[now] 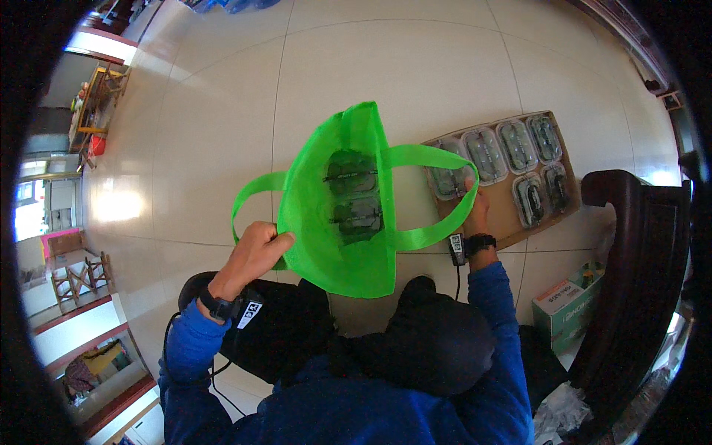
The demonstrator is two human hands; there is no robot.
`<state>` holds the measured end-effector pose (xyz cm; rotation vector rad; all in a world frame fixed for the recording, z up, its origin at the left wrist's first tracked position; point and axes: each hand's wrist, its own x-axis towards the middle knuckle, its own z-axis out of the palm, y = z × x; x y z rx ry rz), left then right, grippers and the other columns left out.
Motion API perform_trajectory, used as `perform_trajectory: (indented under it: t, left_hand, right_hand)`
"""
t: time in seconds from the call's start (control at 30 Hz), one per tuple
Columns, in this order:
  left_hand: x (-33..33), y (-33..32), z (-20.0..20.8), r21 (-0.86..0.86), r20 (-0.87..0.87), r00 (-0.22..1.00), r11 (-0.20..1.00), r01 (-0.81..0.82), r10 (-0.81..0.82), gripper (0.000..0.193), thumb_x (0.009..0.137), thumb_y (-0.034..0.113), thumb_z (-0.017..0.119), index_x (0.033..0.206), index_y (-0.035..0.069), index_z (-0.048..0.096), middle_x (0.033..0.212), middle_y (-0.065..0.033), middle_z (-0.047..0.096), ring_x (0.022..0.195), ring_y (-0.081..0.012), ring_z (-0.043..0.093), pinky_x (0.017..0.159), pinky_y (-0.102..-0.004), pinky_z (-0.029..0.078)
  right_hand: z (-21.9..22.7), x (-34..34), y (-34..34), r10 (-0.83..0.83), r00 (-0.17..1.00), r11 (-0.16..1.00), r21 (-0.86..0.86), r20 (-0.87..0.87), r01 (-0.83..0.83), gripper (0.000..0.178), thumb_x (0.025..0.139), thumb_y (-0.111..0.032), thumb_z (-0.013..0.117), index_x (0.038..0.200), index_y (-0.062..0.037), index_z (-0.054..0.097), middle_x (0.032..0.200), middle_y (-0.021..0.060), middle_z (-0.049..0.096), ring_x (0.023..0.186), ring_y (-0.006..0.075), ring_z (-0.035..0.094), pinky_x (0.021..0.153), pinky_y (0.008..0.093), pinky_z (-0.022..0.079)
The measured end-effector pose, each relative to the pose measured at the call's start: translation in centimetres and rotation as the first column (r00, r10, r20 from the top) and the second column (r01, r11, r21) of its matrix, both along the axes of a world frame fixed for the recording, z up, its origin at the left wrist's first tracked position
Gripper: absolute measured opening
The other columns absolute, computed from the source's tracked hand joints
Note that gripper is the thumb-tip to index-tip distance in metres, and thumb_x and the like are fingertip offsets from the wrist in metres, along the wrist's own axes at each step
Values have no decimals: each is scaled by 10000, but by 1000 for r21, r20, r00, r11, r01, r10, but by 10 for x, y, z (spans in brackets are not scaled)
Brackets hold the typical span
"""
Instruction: The person packs prepackaged food containers into a black insulated bag and a green reusable bag, then folds a cardboard box. The person handles the containers one by one, places them into the bags, and finally folds the box flaps.
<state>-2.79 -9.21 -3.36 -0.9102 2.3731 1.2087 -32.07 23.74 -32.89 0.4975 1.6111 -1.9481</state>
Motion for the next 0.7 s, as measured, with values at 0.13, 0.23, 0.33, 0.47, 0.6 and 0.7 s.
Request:
perform_trajectory:
  t: [0.13, 0.23, 0.33, 0.47, 0.6, 0.7]
  left_hand:
    - [-4, -1, 0, -34, 8, 1000, 999, 11, -11, 412, 893, 256, 636, 698, -90, 527, 546, -90, 353, 524, -127, 397, 489, -385, 330]
    - [-6, -2, 2, -1, -22, 1000, 1000, -17, 17, 397, 891, 252, 644, 708, -86, 545, 548, -97, 385, 530, -128, 404, 494, -378, 339]
    - [-10, -4, 1, -32, -54, 998, 999, -24, 22, 387, 891, 255, 656, 722, -82, 571, 550, -101, 428, 535, -128, 417, 499, -372, 351]
    - [-10, -6, -1, -17, -105, 994, 999, -42, 40, 390, 888, 259, 676, 719, -74, 564, 563, -112, 468, 546, -138, 437, 506, -376, 364]
    - [-8, -6, -4, 26, -156, 985, 997, -73, 76, 396, 879, 252, 684, 699, -63, 525, 572, -130, 467, 552, -159, 448, 517, -389, 369]
    - [-8, -6, -5, 15, -210, 977, 999, -31, 34, 392, 866, 234, 684, 688, -59, 494, 573, -145, 450, 547, -178, 439, 522, -406, 365]
  right_hand:
    - [14, -6, -7, 113, 991, 993, 27, -72, -111, 340, 927, -393, 745, 1001, -73, 655, 883, 40, 646, 766, 146, 620, 627, 315, 525]
    - [22, -14, -10, 216, 970, 975, -76, 112, -208, 377, 968, -335, 682, 1225, -61, 647, 1157, 79, 676, 996, 183, 663, 787, 330, 565]
    - [27, -21, -9, 306, 951, 945, -132, 44, -298, 397, 985, -322, 655, 1302, -83, 632, 1220, 71, 687, 1047, 189, 680, 831, 339, 576]
    - [38, -20, 14, 370, 913, 929, 60, -171, -365, 373, 983, -300, 660, 1282, -79, 636, 1197, 66, 693, 1017, 189, 692, 828, 332, 573]
    - [77, -36, 41, 273, 931, 957, -25, -242, -288, 344, 989, -270, 663, 1239, -35, 631, 1126, 68, 694, 943, 193, 681, 777, 334, 562]
    - [133, -54, 50, 90, 965, 971, -193, -248, -140, 352, 989, -246, 663, 1248, -13, 610, 1151, 80, 691, 966, 210, 688, 789, 346, 578]
